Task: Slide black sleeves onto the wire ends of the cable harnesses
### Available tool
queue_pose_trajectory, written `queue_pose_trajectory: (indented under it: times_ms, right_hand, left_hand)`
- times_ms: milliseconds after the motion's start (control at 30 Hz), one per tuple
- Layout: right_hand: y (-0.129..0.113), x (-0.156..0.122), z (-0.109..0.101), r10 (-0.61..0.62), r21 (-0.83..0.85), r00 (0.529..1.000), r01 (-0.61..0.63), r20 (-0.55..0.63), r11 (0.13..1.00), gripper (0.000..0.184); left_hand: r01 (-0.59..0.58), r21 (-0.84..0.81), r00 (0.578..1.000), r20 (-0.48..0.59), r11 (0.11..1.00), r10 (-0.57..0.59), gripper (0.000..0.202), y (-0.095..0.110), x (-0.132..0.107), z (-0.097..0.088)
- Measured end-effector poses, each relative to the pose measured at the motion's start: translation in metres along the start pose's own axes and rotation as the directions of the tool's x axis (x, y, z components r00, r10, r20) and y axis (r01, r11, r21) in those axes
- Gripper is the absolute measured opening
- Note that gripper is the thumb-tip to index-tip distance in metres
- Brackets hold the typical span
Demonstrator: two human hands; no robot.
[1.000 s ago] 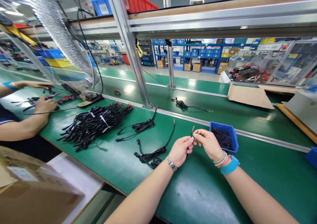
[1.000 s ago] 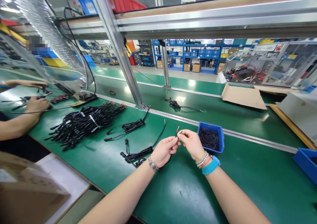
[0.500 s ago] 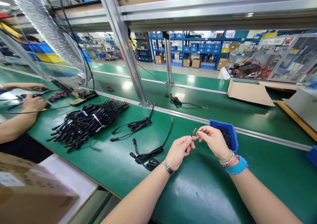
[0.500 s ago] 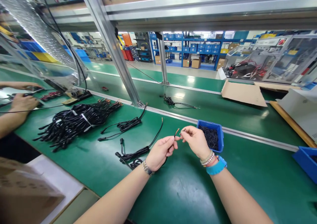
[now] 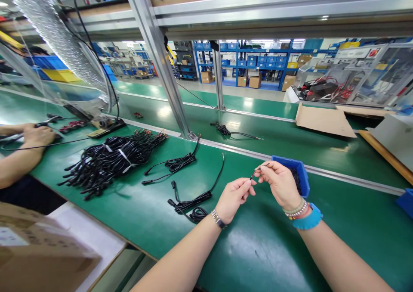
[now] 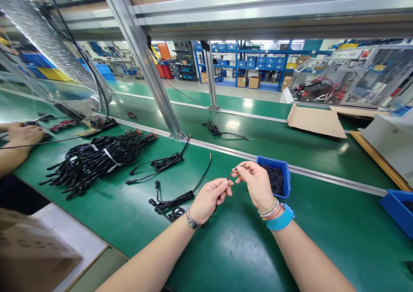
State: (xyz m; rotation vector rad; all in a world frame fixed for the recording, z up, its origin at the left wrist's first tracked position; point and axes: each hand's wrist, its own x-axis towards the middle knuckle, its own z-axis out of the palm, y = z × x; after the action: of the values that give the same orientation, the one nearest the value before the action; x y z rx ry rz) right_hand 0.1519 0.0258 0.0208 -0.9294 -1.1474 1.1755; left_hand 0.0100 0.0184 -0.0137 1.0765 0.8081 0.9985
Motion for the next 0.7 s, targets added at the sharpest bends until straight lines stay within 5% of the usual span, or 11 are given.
queue_pose_trajectory:
  times_ms: [700]
  right_hand:
    - [-0.0031, -0.0002, -0.0011, 0.018, -0.072, 1.0, -0.018, 0.005, 0.997, 0.018]
  left_hand:
    - [0.017, -0.01, 1.0, 0.002, 1.0, -0.017, 0.032, 0.0009, -0.001, -0.0003]
